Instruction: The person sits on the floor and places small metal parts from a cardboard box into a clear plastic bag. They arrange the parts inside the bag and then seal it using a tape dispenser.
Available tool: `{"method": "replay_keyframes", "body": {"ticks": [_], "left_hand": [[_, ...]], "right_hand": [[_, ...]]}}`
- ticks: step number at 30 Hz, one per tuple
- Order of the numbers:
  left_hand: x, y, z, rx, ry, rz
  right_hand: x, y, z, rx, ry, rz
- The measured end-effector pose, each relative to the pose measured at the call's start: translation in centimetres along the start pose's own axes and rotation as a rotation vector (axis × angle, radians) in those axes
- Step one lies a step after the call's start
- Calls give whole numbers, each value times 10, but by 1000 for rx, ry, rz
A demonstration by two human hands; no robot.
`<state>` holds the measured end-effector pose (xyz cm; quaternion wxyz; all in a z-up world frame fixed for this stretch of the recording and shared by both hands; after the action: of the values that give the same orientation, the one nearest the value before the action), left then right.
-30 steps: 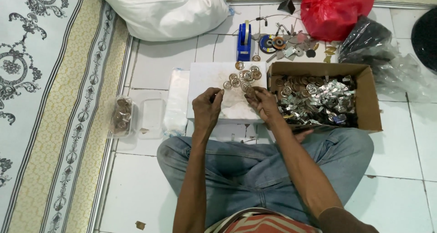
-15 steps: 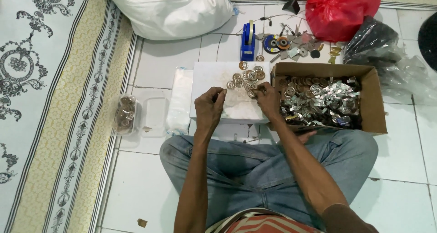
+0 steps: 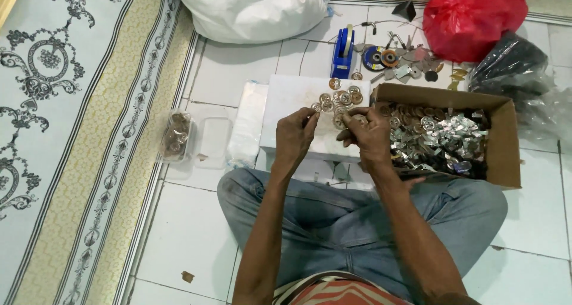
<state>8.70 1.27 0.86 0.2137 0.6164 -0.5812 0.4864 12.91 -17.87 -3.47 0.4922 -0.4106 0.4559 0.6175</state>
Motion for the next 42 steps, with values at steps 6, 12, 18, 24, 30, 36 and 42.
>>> {"method": "replay_keyframes", "body": {"ticks": [6,12,18,24,30,36,42], "left_hand": [[14,4,2,-13,-22,18],[14,10,-4,1,23,-1],[-4,5,-7,44,68,-22],[-9,4,-10,45,154,-57],[-16,1,-12,52,169,-59],[-47,-20,-25,99,105,-31],[-14,-39,-58,166,52,31]], "right_hand": [[-25,7,40,-126,466,-63],[-20,19,62,-182,326,242],[-8,12,62,-227,324,227],[-31,18,78,-227,496,199],[-47,26,85,-252,417,148],[-39,5,32,-116,423,-165],[84,-56,-52,-67,915,-126]]}}
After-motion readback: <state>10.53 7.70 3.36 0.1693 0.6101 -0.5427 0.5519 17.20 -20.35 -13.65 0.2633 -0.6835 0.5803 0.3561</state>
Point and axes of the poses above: each hand's wrist, its own y-axis away from the middle knuckle, its own z-axis out of the palm, x = y × z, the point moved 8 cm from there along -y, towards the middle knuckle, and after that the axes turned 6 degrees about z, right-handed, at the moved point
